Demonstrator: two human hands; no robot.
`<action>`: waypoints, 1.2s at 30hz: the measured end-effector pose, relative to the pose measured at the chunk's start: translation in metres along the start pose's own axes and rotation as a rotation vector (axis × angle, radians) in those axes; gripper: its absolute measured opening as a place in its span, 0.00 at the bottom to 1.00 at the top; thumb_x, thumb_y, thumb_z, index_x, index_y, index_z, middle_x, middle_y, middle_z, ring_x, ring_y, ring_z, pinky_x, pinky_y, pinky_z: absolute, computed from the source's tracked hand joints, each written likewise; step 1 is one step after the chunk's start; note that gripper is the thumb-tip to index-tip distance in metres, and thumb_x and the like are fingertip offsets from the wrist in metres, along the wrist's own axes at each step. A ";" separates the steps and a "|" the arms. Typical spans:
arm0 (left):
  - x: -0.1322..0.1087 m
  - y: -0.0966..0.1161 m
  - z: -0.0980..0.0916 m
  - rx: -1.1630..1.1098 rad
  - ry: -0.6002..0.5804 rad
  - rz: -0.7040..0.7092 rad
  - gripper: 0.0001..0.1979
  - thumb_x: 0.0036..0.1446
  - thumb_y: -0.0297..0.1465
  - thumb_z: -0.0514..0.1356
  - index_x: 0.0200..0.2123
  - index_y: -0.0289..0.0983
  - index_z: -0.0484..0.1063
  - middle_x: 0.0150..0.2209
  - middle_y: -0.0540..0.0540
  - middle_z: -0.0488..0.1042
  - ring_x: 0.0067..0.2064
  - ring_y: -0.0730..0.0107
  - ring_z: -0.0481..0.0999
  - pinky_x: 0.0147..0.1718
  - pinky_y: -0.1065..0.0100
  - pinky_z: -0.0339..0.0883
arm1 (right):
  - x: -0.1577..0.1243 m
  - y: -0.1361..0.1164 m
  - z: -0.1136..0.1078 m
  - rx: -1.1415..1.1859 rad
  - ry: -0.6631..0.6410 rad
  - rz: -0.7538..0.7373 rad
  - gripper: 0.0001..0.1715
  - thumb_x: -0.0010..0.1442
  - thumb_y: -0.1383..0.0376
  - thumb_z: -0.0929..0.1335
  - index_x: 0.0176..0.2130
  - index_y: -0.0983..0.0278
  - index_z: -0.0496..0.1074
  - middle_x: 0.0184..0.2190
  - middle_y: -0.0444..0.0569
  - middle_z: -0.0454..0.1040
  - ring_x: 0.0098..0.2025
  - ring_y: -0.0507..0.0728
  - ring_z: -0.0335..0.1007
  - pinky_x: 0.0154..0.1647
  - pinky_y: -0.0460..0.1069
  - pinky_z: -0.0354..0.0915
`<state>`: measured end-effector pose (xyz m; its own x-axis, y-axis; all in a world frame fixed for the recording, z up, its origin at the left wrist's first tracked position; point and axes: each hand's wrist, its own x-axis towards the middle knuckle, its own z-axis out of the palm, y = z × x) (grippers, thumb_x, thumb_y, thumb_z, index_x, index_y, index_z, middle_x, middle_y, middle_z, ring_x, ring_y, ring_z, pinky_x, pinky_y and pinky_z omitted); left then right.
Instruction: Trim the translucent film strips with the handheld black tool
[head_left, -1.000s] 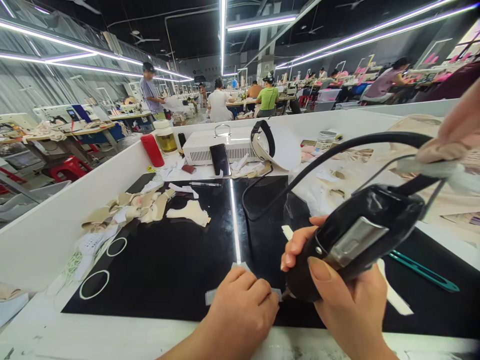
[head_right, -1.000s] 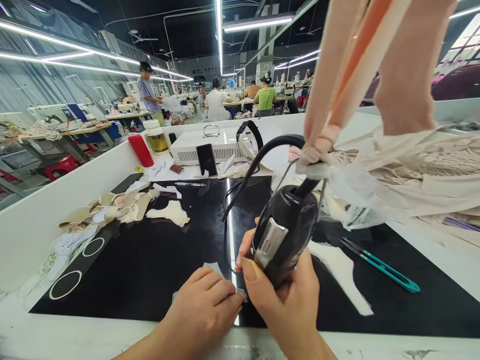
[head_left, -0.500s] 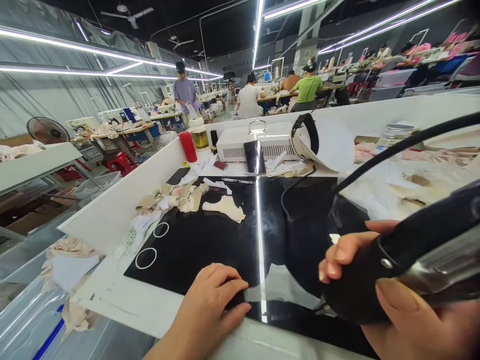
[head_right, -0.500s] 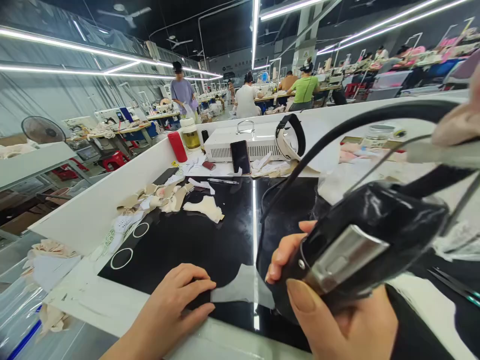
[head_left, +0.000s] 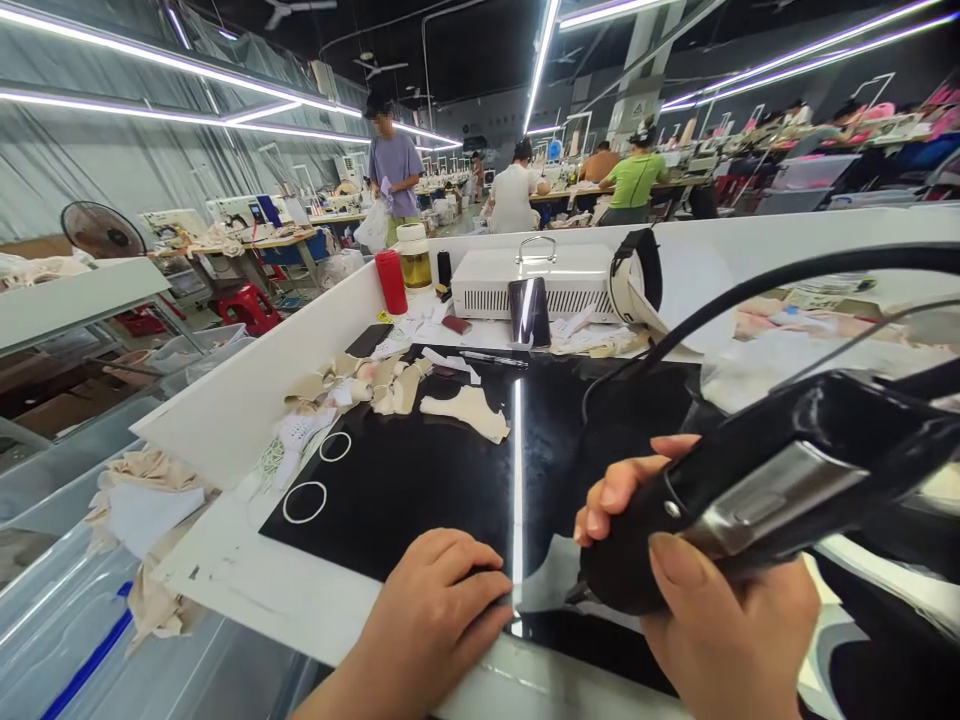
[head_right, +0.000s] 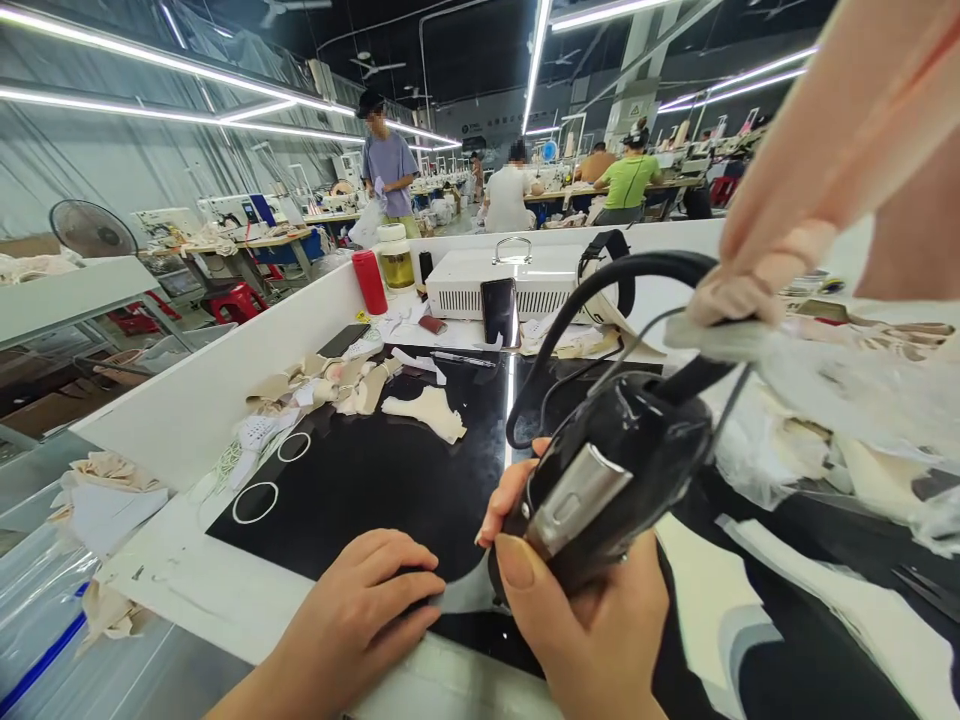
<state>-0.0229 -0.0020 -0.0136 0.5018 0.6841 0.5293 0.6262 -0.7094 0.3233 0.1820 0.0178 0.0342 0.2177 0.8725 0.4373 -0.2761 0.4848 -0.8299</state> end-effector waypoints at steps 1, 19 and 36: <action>-0.001 0.000 -0.001 0.004 -0.001 0.008 0.09 0.72 0.31 0.58 0.45 0.39 0.79 0.44 0.45 0.81 0.45 0.63 0.80 0.48 0.60 0.77 | 0.000 0.000 0.000 -0.007 0.006 0.000 0.19 0.62 0.59 0.76 0.52 0.52 0.72 0.33 0.44 0.74 0.30 0.57 0.73 0.31 0.54 0.75; -0.006 -0.001 0.000 0.136 0.035 0.145 0.11 0.74 0.32 0.56 0.47 0.40 0.79 0.44 0.47 0.82 0.47 0.62 0.81 0.50 0.58 0.78 | 0.000 -0.016 -0.007 -0.051 0.110 -0.027 0.21 0.60 0.56 0.77 0.50 0.54 0.72 0.32 0.44 0.73 0.30 0.57 0.71 0.30 0.55 0.75; -0.018 0.000 -0.008 0.197 0.013 0.156 0.11 0.74 0.32 0.55 0.49 0.42 0.79 0.47 0.48 0.83 0.50 0.64 0.82 0.55 0.58 0.77 | -0.007 -0.010 -0.009 -0.089 0.131 -0.005 0.21 0.60 0.58 0.76 0.51 0.55 0.71 0.32 0.44 0.74 0.31 0.59 0.72 0.31 0.56 0.75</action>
<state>-0.0369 -0.0156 -0.0176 0.5947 0.5655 0.5714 0.6465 -0.7589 0.0782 0.1912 0.0060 0.0362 0.3410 0.8519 0.3975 -0.1916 0.4769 -0.8578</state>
